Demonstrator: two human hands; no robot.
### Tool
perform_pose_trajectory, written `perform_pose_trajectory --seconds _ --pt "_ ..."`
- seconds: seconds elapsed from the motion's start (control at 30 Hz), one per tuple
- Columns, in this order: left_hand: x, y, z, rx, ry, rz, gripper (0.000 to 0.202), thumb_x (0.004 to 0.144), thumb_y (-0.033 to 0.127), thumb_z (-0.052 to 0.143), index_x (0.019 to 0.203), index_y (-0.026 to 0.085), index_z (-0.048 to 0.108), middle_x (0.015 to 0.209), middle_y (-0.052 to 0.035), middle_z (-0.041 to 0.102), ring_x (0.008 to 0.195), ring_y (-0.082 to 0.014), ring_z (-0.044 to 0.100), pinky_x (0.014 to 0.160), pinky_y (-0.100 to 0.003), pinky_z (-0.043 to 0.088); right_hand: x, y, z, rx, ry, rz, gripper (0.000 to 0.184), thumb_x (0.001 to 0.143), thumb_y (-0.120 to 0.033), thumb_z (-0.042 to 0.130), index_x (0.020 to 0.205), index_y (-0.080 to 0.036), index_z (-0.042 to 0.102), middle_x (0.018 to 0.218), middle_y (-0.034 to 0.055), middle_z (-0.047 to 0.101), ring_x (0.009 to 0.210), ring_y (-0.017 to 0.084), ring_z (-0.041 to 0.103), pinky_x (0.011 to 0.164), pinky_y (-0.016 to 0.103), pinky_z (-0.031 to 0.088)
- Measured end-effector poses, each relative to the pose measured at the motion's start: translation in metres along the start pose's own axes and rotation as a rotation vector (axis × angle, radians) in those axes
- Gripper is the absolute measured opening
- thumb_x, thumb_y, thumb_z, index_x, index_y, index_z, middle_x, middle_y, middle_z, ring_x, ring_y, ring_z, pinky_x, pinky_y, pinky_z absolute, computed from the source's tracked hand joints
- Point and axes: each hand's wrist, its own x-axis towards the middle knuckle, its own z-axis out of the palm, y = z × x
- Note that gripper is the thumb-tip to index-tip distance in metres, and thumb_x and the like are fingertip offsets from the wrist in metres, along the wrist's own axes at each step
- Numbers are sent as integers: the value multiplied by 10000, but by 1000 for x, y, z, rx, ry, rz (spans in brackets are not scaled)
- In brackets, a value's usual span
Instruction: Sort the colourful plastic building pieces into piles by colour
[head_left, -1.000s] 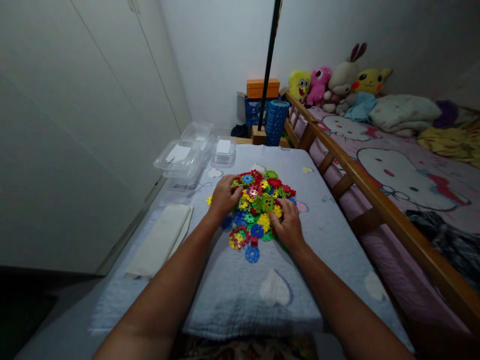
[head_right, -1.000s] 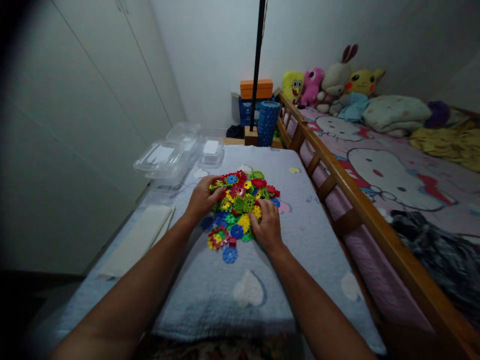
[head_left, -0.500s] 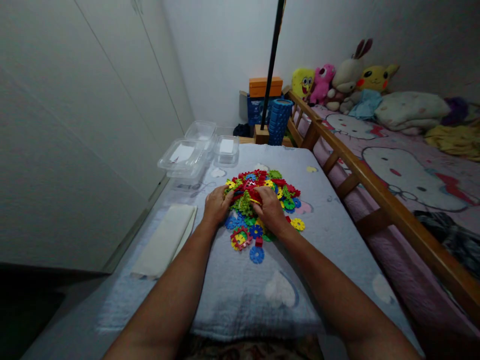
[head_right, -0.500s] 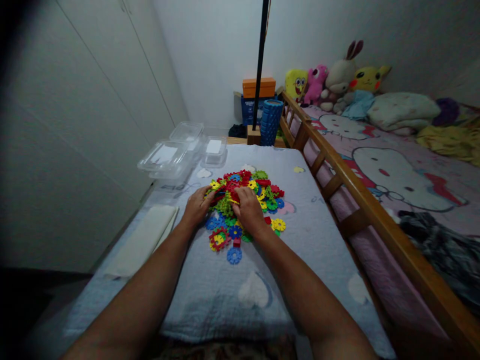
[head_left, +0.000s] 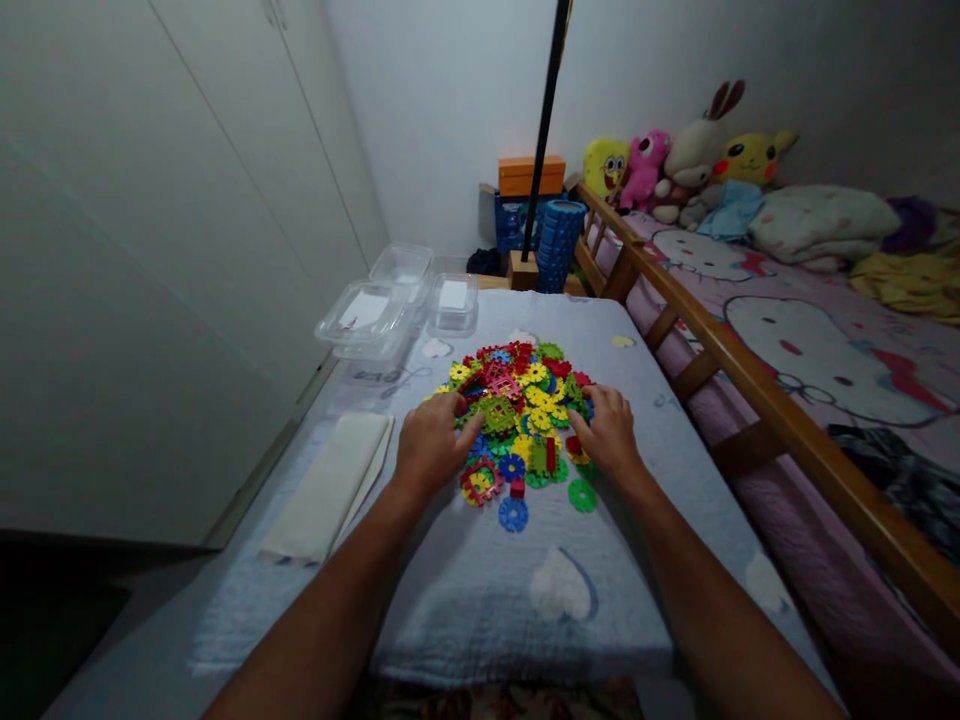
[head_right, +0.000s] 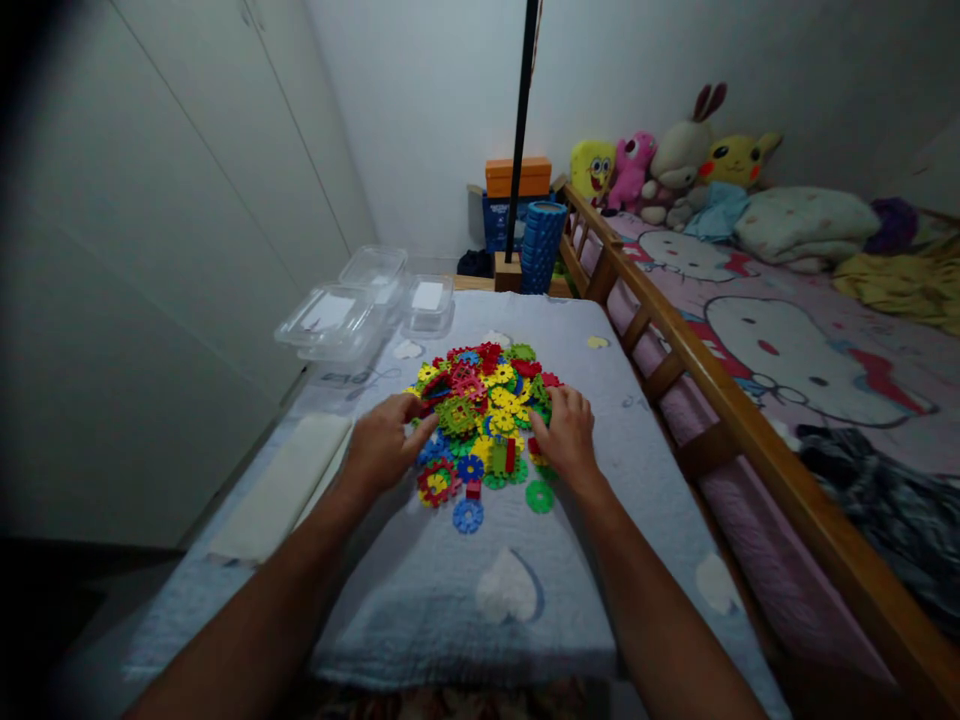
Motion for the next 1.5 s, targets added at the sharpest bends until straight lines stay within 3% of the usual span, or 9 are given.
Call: perform_pose_trajectory --seconds 0.13,0.3,0.43,0.63,0.83,1.1,1.3,1.5 --pt "-45 4 2 76 -195 46 681 820 671 669 1337 234 597 1205 -151 688 1137 -359 618 984 -487 479 8 29 14 -49 -14 114 529 880 -448 604 1341 -192 563 1322 176 592 1245 359 507 1069 553 392" --pt "-69 0 20 48 -278 110 1002 696 624 792 1542 232 428 1469 -192 516 1373 -420 450 1135 -575 392 19 27 32 5 -97 139 652 872 -541 595 1417 -192 511 1339 174 565 1259 356 505 1069 550 392" --pt "-62 6 35 -46 -307 131 951 718 518 795 1546 244 418 1543 -170 433 1445 -414 360 1207 -578 316 17 14 37 53 -118 80 643 856 -527 612 1404 -197 541 1335 166 560 1261 354 507 1065 543 408" --pt "-48 19 57 -192 -200 128 833 763 373 759 1514 210 439 1445 -170 478 1375 -367 431 1193 -565 349 4 -9 35 168 -139 -44 612 875 -435 601 1416 -154 543 1325 183 615 1230 337 547 1067 529 437" --pt "-36 40 67 -332 -158 70 859 702 172 702 1510 261 425 1487 -141 421 1394 -333 463 1192 -513 400 0 -26 30 332 -163 -32 608 855 -451 611 1383 -152 569 1327 186 658 1213 332 606 1067 525 463" --pt "-22 65 86 -456 -59 10 899 682 150 730 1512 256 400 1612 -158 272 1471 -353 414 1192 -509 435 1 -38 15 587 -203 139 502 862 -503 610 1269 -210 625 1221 106 718 1107 286 662 999 451 509" --pt "-8 71 95 -560 0 26 845 674 132 717 1468 218 443 1518 -160 395 1461 -323 416 1236 -488 369 9 -34 13 985 -242 342 395 793 -526 689 1044 -222 660 992 24 724 931 218 673 877 350 536" --pt "9 81 94 -704 -8 -11 742 642 106 725 1351 227 543 1332 -119 566 1301 -297 547 1186 -471 398 16 -31 13 1239 -141 605 330 725 -490 747 897 -223 658 829 -1 711 818 204 688 785 327 560"
